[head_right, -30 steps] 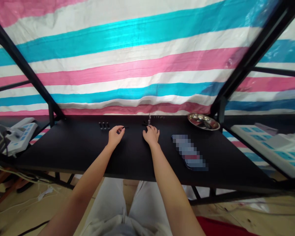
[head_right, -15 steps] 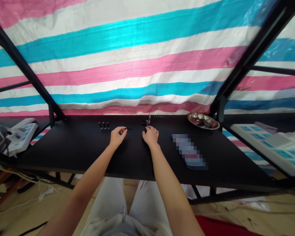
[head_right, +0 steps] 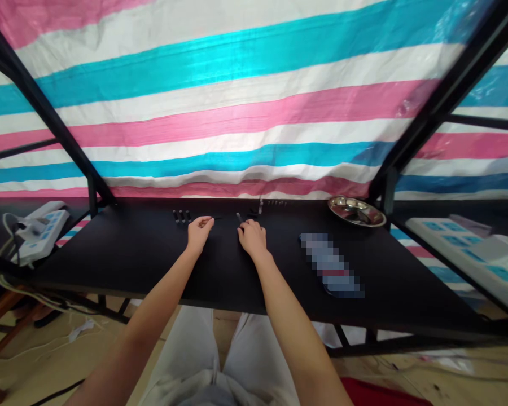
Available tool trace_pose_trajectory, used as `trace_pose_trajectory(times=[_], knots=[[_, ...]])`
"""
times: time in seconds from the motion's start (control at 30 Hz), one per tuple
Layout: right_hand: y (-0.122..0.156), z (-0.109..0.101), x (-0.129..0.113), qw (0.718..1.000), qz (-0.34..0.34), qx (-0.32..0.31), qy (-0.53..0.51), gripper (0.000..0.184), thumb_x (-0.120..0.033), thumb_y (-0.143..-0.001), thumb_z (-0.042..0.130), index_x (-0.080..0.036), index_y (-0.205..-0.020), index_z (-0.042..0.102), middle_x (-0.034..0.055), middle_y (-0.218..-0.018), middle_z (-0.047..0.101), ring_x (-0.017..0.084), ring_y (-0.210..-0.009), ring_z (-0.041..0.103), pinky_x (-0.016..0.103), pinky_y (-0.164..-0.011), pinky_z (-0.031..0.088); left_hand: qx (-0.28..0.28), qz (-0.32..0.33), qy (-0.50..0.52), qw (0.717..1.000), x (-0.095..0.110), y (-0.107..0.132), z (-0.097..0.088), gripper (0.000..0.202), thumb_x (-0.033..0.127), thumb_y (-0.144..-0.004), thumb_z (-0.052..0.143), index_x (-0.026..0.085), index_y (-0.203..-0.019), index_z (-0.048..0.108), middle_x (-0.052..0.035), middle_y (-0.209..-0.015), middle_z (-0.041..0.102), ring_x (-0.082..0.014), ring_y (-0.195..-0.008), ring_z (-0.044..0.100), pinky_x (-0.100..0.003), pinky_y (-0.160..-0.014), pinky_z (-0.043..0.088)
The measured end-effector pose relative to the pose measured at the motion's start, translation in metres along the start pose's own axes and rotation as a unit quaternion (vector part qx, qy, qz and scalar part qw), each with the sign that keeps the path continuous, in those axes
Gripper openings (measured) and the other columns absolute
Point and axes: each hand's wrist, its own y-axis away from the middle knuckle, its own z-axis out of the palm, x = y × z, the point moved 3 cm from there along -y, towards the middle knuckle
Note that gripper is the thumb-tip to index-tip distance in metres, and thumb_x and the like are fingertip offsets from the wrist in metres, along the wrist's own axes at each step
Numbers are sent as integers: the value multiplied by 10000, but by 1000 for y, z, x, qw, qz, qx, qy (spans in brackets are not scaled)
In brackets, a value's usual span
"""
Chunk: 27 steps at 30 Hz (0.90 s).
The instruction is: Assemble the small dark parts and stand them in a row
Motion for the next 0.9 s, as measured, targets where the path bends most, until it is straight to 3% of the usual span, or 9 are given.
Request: trace_pose_trajectory(times=[0.3,0.6,0.9], knots=[[1,-1,-4,999,-28,22,8,143,-253,-822,483,-190,-799,609,78,-920,573,208,-882,487,310,-711,334,1,-21,22,1000,1,0,0,229,310,-653,644,121,-782,651,-48,-678,626,-127,-625,577,-258,-623,468],[-2,6,0,998,-35,44,11,56,-200,-805,496,-188,-784,547,74,-880,577,208,-832,482,302,-655,311,2,-24,30,999,2,1,0,225,308,-650,641,121,-777,644,-47,-681,620,-134,-641,584,-259,-621,465],[-5,9,5,992,-47,102,-60,47,-181,-776,463,-195,-745,494,74,-811,560,200,-750,471,304,-640,327,-1,-44,52,998,3,2,1,191,275,-652,643,121,-765,639,-39,-655,619,-124,-623,580,-239,-589,454]])
